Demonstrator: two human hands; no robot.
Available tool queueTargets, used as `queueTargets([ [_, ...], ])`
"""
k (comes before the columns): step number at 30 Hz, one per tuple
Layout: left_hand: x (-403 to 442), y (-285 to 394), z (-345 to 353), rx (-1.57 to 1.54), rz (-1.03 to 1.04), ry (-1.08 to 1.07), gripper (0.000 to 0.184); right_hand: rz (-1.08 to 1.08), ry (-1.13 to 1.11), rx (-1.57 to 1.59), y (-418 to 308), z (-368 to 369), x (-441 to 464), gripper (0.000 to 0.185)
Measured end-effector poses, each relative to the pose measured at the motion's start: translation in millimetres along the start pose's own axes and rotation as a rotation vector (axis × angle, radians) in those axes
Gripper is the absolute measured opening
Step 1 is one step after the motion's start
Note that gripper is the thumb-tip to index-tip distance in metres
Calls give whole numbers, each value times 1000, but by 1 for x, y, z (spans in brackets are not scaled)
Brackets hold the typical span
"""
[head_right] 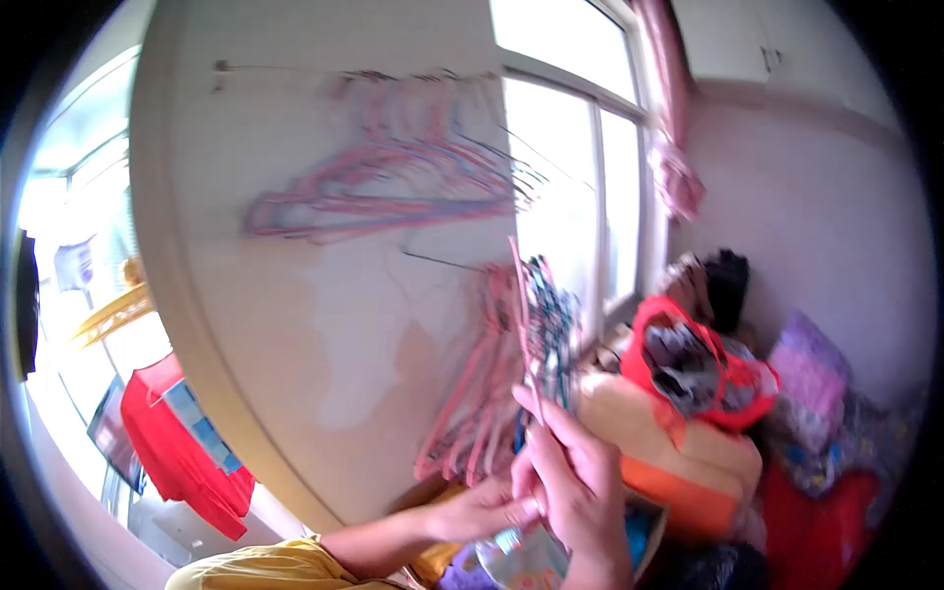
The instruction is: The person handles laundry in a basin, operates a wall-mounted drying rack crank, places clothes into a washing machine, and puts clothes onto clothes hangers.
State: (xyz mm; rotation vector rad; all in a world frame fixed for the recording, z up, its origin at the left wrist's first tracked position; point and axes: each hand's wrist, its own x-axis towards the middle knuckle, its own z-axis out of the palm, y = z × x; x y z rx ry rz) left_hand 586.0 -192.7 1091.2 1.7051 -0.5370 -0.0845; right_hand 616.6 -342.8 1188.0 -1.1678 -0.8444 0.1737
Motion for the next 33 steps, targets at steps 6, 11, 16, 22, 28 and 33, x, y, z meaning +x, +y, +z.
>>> queueTargets([
  [6,-47,48,26,-218,330,358,28,-153,14,-149,-44,44,-20,41],
  [11,-66,79,38,-270,570,587,26,-357,24,-292,-47,82,-39,47],
  [16,-61,125,33,-288,624,744,25,-421,116,-435,-65,103,-32,30],
  [22,-35,183,4,-136,801,865,27,-759,297,-355,-84,127,44,18],
  [28,11,234,-46,-201,883,916,27,-693,288,-412,-132,134,134,18],
  [33,31,221,-72,-186,732,932,26,-647,186,-592,-122,115,164,17],
])
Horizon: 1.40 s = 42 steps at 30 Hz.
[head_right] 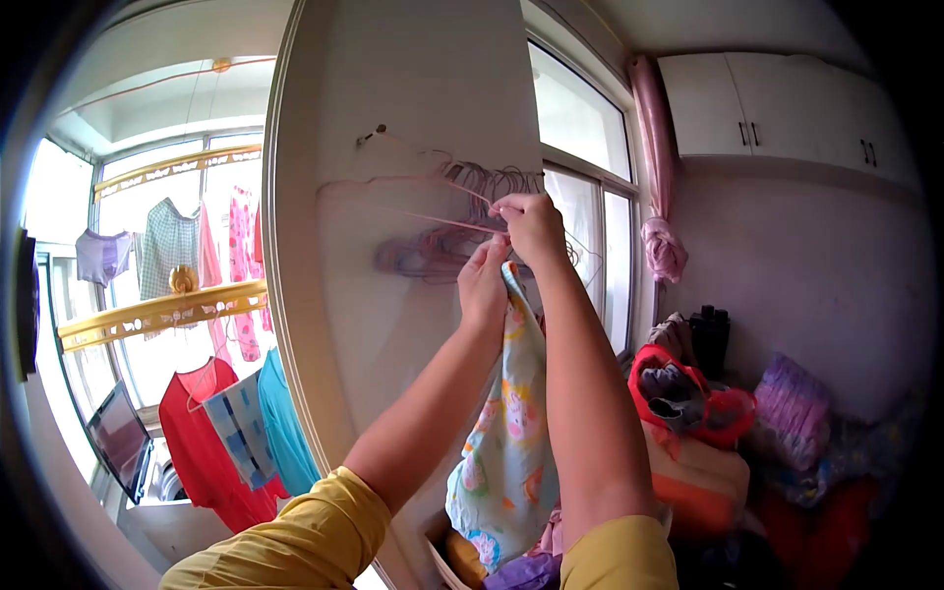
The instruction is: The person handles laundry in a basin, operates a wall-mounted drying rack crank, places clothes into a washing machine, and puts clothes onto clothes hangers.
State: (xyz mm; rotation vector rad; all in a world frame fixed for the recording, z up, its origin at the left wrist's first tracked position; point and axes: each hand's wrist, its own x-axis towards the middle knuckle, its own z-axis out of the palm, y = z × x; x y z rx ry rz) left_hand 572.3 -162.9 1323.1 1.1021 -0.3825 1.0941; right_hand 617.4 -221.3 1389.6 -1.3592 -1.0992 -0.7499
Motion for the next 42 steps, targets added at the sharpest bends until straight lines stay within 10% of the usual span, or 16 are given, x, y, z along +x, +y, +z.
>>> queueTargets([
  [14,-83,-17,-16,184,-183,-166,24,177,382,101,13,-28,-108,37],
  [17,-91,0,-19,422,65,-246,27,332,-37,607,-7,-46,-181,55],
  [20,-107,19,-23,660,118,-268,27,439,-331,775,5,-52,-242,32],
  [26,-148,41,-54,649,220,-283,29,300,-544,122,7,-73,-323,29],
  [30,-196,64,-91,758,-45,-416,30,775,-371,-38,2,-108,-327,13],
  [33,-229,70,-122,1235,-215,-866,42,315,-280,113,16,-111,-335,21],
  [37,-243,88,-164,1271,-439,-810,22,542,-586,654,12,-92,-350,22],
  [42,-272,130,-202,1299,-400,-620,18,518,-833,386,-25,-51,-359,26],
])
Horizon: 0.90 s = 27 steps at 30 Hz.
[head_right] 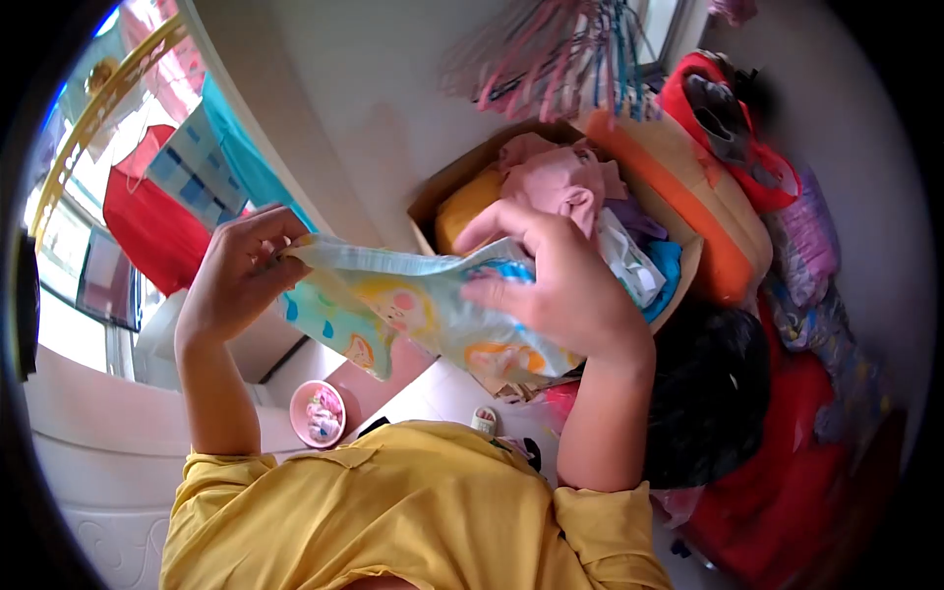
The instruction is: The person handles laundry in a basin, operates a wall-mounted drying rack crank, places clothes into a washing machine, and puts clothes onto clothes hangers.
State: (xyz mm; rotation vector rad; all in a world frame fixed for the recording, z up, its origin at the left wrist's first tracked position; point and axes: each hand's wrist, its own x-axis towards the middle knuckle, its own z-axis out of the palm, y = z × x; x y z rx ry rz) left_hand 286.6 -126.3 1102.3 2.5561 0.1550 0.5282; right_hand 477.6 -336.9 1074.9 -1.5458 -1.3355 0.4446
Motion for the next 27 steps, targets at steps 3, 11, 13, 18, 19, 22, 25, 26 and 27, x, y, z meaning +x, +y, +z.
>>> queueTargets([
  [3,-46,-19,-23,10,-403,-252,23,-17,-30,233,-30,41,12,17],
  [11,-194,-127,-58,-693,-661,12,33,155,41,119,-38,231,111,9],
  [13,-232,-152,-45,-1013,-648,363,36,102,-18,183,-41,294,126,13],
  [18,-289,-185,-47,-1158,-590,942,36,-132,-646,391,-69,431,140,31],
  [19,-303,-200,-56,-1219,-539,1011,38,-139,-664,384,-71,449,147,31],
  [22,-327,-230,-95,-914,-663,1036,28,136,-724,817,-67,489,183,35],
  [25,-337,-265,-124,-822,-634,939,28,-13,-427,557,-52,525,224,43],
  [26,-340,-282,-130,-793,-653,892,31,-88,-467,551,-46,538,241,62],
  [27,-340,-297,-136,-761,-637,825,32,-117,-513,542,-36,552,257,77],
])
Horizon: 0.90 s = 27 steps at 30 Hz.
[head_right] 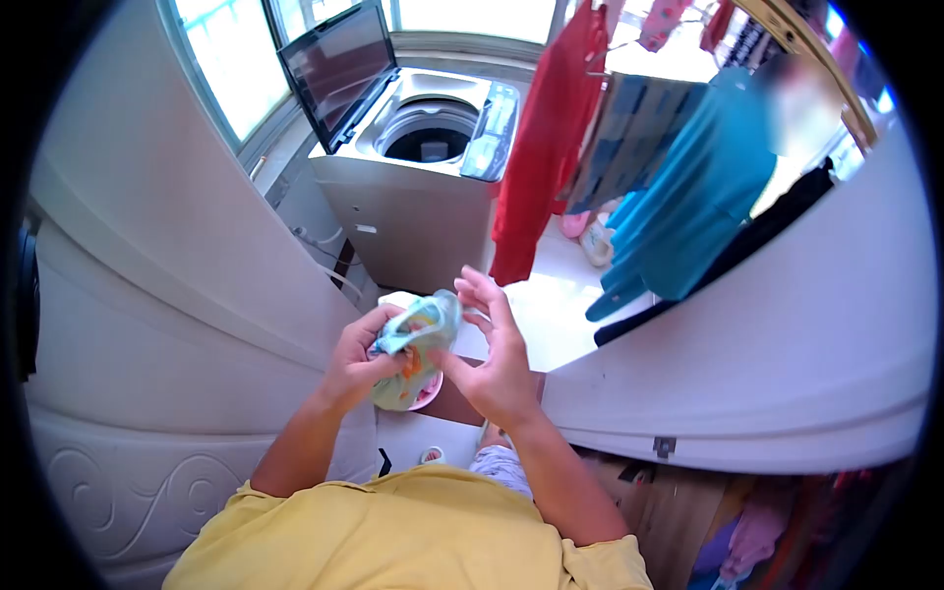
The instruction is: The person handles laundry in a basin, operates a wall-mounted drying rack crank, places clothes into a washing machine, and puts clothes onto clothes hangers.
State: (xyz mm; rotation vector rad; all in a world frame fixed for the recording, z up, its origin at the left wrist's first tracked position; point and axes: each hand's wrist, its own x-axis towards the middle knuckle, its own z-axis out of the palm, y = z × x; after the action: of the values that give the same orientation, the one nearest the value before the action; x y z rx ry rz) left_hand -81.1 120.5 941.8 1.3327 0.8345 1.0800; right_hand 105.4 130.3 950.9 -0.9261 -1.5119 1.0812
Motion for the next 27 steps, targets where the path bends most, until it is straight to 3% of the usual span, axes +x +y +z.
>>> queueTargets([
  [2,29,0,-12,45,1,-33,34,64,-162,35,29,-11,36,109],
  [3,45,6,-18,151,-2,-77,35,127,-287,187,49,-17,52,106],
  [5,80,6,-35,239,-36,-103,38,323,-600,355,75,-29,90,96],
  [6,98,6,-46,231,-41,-65,38,374,-631,342,76,-29,108,78],
  [7,115,5,-57,227,-52,-38,39,254,-613,201,84,-26,125,54],
  [8,133,3,-65,198,-58,49,39,318,-562,269,93,-22,142,44],
  [9,149,-3,-74,160,-32,77,51,374,-515,329,102,-19,157,34],
  [10,167,-5,-79,2,22,169,61,256,-413,353,111,-12,174,21],
  [12,191,-22,-91,-329,105,293,85,261,-358,379,121,-8,206,20],
  [15,213,-106,-121,-594,-13,266,85,302,-284,407,137,-4,249,22],
  [17,213,-133,-120,-124,-226,249,68,380,-175,461,167,-1,271,21],
  [18,218,-141,-124,-134,-226,253,68,403,-153,482,179,0,277,21],
  [20,227,-156,-131,12,-270,283,42,468,-160,395,205,-6,290,23],
  [21,231,-161,-137,2,-281,278,42,521,-167,314,214,-9,296,24],
  [23,250,-166,-156,277,-151,333,35,532,-151,241,227,-13,311,30],
  [25,268,-155,-172,179,-266,311,36,502,-205,282,247,-15,322,34],
  [27,285,-144,-190,253,-182,335,38,477,-195,278,259,-7,343,34],
])
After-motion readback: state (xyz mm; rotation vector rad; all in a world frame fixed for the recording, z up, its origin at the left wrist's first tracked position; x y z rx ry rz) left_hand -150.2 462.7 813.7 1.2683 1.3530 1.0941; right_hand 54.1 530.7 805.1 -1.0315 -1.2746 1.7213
